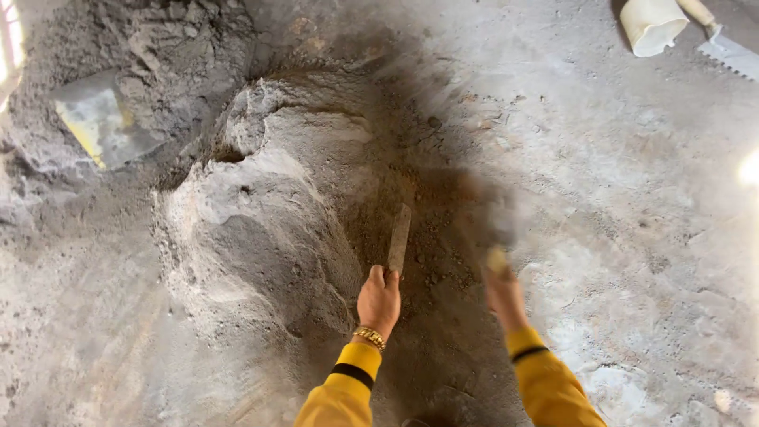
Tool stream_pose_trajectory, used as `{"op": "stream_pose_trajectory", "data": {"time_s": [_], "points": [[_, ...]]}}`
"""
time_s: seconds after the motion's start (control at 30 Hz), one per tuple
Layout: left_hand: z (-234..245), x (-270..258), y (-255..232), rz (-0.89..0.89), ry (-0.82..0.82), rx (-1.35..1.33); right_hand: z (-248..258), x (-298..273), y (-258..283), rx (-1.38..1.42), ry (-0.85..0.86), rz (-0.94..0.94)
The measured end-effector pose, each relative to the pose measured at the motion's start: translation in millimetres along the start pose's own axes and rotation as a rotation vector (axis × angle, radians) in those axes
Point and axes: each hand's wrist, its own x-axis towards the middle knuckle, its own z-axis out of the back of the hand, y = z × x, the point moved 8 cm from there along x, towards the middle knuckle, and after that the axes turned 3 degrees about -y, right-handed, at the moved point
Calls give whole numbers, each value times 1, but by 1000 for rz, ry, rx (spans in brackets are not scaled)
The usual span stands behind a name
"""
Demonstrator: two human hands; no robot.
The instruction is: The person mixes dry cement and sand together on the floor using a trowel and a wooden lathe.
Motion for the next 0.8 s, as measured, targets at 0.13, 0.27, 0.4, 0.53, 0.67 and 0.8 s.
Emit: {"op": "stream_pose_trajectory", "data": {"time_s": [0.13, 0.27, 0.4, 0.53, 0.67, 0.8], "points": [[-8, 12, -10, -32, -65, -102, -73, -13, 32, -477, 155, 88], [31, 18, -21, -86, -118, -74, -40, -60, 69, -1072, -35, 427], [72, 40, -12, -60, -116, -36, 62, -5, 19, -1045, -268, 720], [77, 67, 10, -29, -182, -64, 147, 4, -43, -578, -409, 152], [58, 76, -1, -45, -34, -84, 106, -29, -107, -129, -296, -50], [14, 89, 8, -160, -28, -111, 8, -45, -64, -171, -71, -40]]}}
